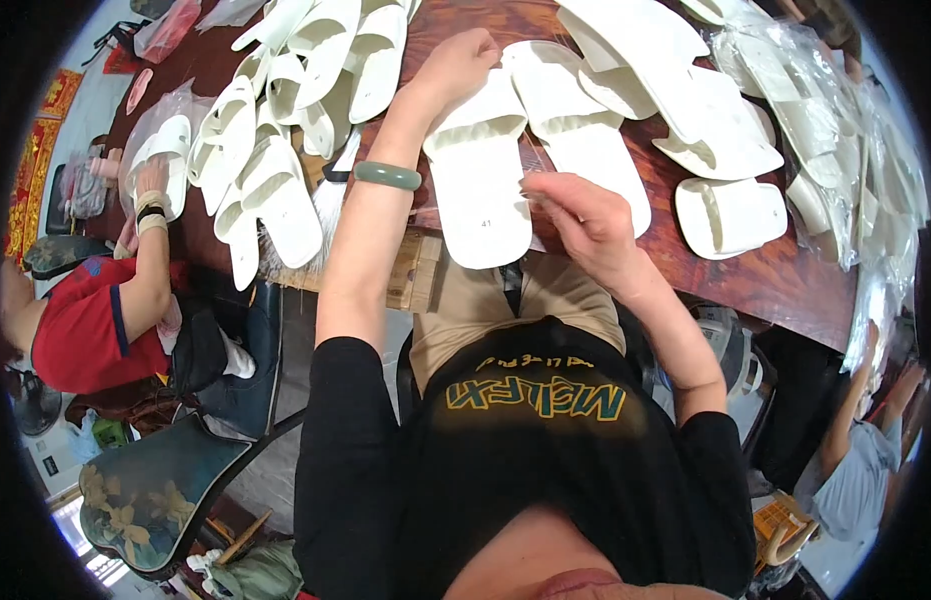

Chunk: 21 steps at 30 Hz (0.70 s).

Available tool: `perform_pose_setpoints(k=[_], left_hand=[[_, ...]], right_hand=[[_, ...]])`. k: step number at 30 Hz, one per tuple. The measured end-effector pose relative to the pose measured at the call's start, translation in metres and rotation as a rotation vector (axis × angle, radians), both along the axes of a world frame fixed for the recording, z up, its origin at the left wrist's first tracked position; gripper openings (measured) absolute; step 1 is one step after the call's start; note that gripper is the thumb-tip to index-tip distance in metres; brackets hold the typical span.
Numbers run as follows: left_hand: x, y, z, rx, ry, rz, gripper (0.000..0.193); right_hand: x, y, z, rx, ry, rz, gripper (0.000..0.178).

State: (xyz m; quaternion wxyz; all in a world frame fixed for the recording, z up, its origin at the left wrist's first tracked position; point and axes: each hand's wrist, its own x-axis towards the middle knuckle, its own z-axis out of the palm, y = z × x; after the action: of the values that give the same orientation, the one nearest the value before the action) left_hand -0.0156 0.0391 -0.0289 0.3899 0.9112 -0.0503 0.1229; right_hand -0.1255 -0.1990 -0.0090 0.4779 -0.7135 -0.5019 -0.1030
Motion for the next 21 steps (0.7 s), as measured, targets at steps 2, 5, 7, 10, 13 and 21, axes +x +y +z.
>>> perform_pose_setpoints(k=[2,5,7,10,13,21], left_hand=[[0.005,-0.005,0.011,0.069,0.053,-0.018,0.021],[0.008,-0.022,0.016,-0.091,0.084,-0.053,0.020],[0.009,-0.032,0.009,-0.430,0.127,-0.160,0.020],[0.013,-0.035,0.002,-0.249,0.135,-0.153,0.021],[0.013,-0.033,-0.002,-0.253,0.137,-0.105,0.022],[0.014,-0.030,0.002,-0.066,0.123,-0.040,0.027]], right_hand=[[-0.008,-0.008,0.003,0.136,0.643,-0.106,0.017],[-0.007,-0.017,-0.003,0.404,0.784,-0.167,0.018],[-0.006,-0.025,-0.005,0.522,0.836,-0.231,0.024],[-0.005,-0.040,-0.003,0.502,0.878,-0.322,0.028],[-0.001,-0.055,-0.004,0.408,0.908,-0.360,0.031],[0.008,-0.059,0.003,-0.140,0.598,-0.544,0.021]])
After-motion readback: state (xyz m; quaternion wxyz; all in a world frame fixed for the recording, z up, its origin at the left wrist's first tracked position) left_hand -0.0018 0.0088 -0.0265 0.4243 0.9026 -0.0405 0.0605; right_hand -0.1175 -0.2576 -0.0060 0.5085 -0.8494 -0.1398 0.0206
